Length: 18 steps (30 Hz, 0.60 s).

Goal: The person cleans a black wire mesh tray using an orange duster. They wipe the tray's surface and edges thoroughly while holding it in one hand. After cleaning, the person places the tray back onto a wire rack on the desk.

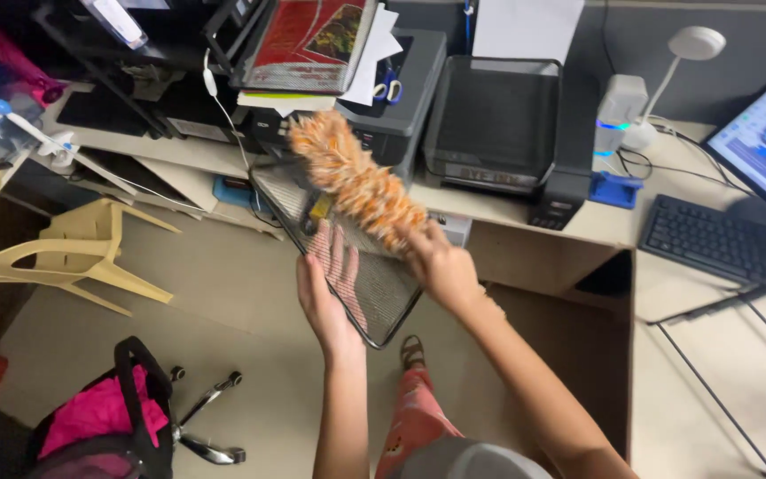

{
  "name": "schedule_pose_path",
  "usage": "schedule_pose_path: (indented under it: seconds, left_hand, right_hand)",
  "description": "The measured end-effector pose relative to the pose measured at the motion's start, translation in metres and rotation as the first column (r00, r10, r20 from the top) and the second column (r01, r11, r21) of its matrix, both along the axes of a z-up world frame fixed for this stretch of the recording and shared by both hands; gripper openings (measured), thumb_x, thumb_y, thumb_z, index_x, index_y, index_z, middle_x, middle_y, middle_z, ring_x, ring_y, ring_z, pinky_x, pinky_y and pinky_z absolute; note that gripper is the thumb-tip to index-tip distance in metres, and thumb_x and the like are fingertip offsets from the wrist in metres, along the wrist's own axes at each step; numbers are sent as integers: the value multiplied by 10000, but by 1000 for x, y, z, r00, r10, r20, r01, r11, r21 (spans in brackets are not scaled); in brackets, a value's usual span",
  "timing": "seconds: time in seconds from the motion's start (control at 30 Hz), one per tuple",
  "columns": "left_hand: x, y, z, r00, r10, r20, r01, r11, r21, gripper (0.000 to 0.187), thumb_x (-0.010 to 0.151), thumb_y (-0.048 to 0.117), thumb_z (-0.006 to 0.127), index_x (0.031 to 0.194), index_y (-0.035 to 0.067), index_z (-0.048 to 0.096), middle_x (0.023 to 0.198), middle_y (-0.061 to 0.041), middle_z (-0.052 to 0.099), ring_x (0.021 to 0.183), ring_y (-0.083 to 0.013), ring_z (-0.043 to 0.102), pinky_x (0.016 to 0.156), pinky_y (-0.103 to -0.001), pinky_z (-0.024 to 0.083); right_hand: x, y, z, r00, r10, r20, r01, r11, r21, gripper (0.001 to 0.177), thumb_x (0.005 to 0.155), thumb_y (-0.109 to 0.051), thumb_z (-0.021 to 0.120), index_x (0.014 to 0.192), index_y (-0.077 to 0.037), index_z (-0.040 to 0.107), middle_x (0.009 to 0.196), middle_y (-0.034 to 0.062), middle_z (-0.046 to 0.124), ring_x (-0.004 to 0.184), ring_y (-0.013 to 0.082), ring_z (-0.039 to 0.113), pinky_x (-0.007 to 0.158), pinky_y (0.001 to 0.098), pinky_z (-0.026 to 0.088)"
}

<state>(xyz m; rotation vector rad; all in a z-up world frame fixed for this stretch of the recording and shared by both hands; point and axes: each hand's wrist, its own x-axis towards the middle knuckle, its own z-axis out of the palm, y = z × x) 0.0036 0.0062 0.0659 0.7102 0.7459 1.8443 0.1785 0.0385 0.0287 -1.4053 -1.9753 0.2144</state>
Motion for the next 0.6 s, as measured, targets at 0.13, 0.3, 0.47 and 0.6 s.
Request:
schedule_pose_path:
  seconds: [0.13, 0.3, 0.47, 0.6]
  left_hand:
    - [-42, 50, 64, 1000, -9, -6, 9, 997, 74, 507, 1089, 328, 454, 1461, -16, 474, 1591, -155, 478, 1474, -337, 459, 1190, -517, 410]
    - [-87, 95, 118, 988, -44, -147, 70, 982, 176, 475, 1076, 239, 484, 1460, -37, 446, 1591, -186, 458, 1482, -395, 451, 1190, -546, 406]
    - [-125, 136, 138, 951, -18, -310, 113, 949, 294, 406, 1087, 152, 513, 1419, -77, 471, 1569, -270, 476, 1463, -436, 506, 1121, -541, 519]
    - [-140, 189, 141, 819, -26, -574, 339, 828, 447, 243, 1119, 60, 527, 1314, -84, 543, 1534, -296, 531, 1479, -396, 539, 1172, -494, 559]
  right_hand:
    - [17, 74, -54, 992, -23, -124, 13, 996, -86, 659, 904, -253, 672, 1499, -137, 413, 1347, 256, 550, 876, 493, 662, 740, 547, 560]
    - [32, 115, -108, 983, -98, -157, 60, 971, -231, 764, 806, -218, 711, 1499, -121, 407, 1370, 268, 518, 1086, 503, 620, 905, 509, 530]
    - [20, 152, -118, 894, -189, -406, 114, 973, -201, 688, 850, -161, 674, 1490, -65, 442, 1291, 247, 611, 1105, 403, 658, 944, 440, 518]
    - [10, 169, -108, 769, -325, -551, 147, 928, -343, 625, 875, -147, 625, 1478, -74, 477, 1138, 184, 728, 1010, 251, 720, 900, 367, 540]
